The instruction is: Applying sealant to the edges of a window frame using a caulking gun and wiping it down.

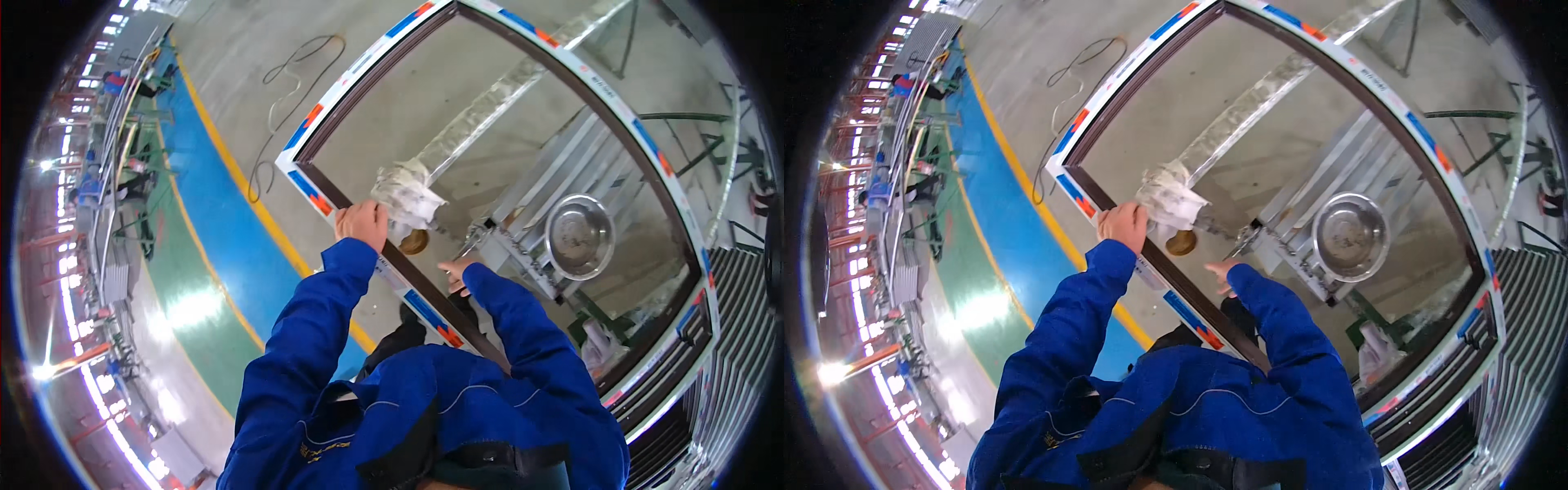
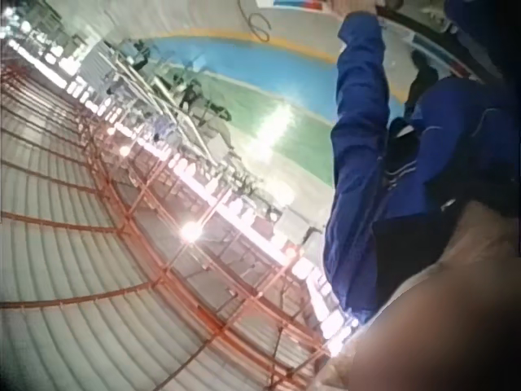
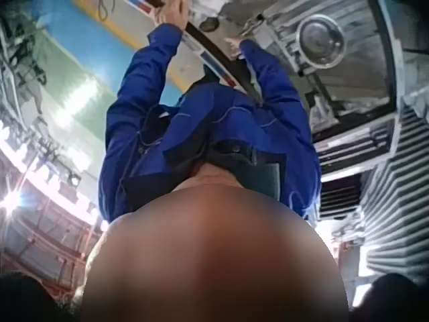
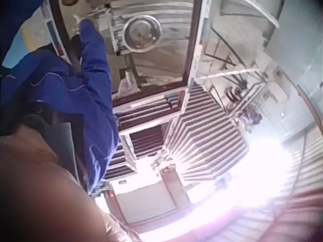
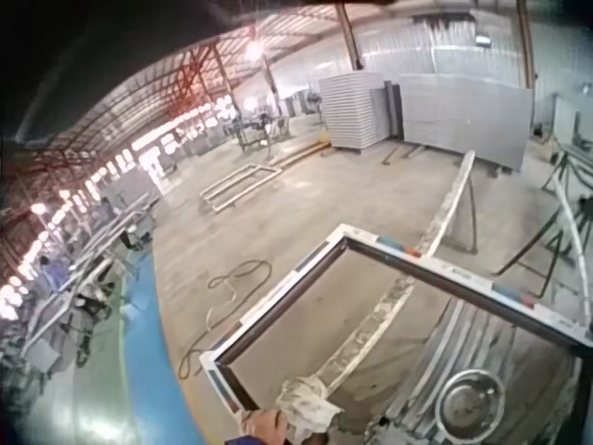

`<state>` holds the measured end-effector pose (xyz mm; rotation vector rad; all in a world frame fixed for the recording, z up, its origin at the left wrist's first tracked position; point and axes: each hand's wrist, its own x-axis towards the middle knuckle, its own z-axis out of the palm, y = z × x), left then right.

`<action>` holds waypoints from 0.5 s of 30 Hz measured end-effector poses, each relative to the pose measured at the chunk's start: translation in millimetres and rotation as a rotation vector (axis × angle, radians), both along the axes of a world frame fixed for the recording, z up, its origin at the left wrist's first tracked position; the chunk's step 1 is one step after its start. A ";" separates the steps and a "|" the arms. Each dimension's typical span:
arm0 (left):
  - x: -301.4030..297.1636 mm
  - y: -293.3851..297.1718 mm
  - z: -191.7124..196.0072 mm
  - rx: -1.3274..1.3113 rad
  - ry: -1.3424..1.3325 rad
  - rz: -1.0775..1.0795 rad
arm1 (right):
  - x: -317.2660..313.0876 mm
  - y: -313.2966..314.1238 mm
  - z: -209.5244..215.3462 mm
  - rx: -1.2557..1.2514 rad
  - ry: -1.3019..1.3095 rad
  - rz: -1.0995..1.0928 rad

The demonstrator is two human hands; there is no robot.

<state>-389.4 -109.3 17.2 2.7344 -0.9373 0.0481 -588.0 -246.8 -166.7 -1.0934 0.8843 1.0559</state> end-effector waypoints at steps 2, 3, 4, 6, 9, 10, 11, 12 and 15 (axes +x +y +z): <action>-1.9 2.9 2.7 -0.035 0.056 -0.020 | 1.8 -3.9 38.3 -0.004 -0.068 -0.015; -2.8 5.0 3.8 -0.031 0.050 -0.028 | 2.8 -3.2 57.1 -0.028 -0.096 -0.011; -2.7 7.8 4.9 -0.032 0.060 -0.011 | 4.1 -2.0 75.5 -0.027 -0.122 -0.008; 1.0 14.8 6.5 -0.160 0.175 -0.074 | 8.2 2.6 111.1 -0.035 -0.211 -0.021; 13.2 37.9 4.7 -0.700 0.354 -0.176 | 7.5 28.4 153.8 -0.138 -0.539 0.055; 17.0 51.4 2.6 -0.732 0.324 -0.184 | 6.9 36.3 163.3 -0.274 -0.696 0.156; 15.7 71.3 -0.8 -0.748 0.284 -0.123 | -1.0 46.0 170.9 -0.258 -0.813 0.067; 15.3 96.9 -4.6 -0.764 0.226 -0.062 | -5.1 51.6 174.9 -0.275 -0.853 0.078; 6.2 170.4 -29.4 -0.262 0.461 0.061 | -8.6 68.3 173.4 -0.650 -0.769 0.253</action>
